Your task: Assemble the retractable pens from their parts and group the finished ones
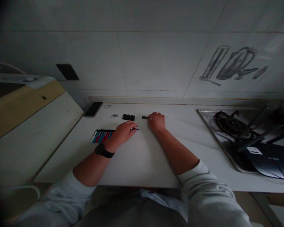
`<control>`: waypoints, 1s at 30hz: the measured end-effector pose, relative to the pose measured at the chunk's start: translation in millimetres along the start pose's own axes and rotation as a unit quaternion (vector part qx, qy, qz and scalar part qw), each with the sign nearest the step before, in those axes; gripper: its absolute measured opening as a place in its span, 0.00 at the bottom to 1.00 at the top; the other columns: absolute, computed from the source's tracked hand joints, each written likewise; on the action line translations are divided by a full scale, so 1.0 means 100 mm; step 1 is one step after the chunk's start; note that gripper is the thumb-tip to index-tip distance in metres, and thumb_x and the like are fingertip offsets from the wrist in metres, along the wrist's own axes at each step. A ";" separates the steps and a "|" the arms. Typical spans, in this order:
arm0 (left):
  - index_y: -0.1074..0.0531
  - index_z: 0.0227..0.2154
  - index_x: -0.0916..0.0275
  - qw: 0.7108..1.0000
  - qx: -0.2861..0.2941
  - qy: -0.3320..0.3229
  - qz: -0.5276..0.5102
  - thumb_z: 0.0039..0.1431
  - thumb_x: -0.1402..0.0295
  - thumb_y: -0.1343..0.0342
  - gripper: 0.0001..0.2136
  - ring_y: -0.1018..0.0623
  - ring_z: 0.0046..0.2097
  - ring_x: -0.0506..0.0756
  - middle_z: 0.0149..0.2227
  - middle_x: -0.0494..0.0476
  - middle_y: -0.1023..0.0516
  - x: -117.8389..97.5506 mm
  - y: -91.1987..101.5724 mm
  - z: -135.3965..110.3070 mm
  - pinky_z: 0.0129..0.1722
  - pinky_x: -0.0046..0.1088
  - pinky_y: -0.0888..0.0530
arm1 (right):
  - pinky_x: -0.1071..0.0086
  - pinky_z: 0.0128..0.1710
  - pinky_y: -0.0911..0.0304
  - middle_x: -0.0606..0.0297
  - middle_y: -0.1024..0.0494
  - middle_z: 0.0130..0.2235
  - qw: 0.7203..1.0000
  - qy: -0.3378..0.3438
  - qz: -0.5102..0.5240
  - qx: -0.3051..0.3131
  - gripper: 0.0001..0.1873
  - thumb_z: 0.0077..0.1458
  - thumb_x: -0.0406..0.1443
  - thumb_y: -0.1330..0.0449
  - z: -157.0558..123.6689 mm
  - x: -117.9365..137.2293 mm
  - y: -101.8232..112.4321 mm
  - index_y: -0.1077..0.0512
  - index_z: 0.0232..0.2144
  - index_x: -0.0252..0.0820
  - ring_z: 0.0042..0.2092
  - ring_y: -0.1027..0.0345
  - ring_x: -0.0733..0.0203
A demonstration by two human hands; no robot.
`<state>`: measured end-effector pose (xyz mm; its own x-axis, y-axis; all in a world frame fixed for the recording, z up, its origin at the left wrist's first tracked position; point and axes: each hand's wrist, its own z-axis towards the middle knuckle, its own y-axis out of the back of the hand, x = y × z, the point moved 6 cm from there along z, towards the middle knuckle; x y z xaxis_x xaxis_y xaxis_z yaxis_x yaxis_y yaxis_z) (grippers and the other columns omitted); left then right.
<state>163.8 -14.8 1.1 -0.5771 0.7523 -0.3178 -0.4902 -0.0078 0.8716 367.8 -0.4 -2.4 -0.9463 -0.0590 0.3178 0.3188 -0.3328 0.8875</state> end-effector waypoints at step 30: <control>0.28 0.35 0.60 0.998 -0.008 0.006 -0.056 0.73 0.66 0.53 0.12 0.24 0.38 0.54 0.34 0.54 0.22 -0.08 0.15 0.03 0.40 0.31 0.30 | 0.69 0.24 0.47 0.71 0.35 0.20 0.864 -0.090 0.466 0.168 0.27 0.63 0.59 0.48 -0.51 0.21 -0.29 0.33 0.27 0.45 0.23 0.43 0.65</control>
<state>163.2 -18.3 17.6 -0.5259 0.7406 -0.4183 -0.5623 0.0662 0.8243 335.8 -39.7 -37.9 -0.2571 0.0032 0.9664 0.9637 0.0747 0.2561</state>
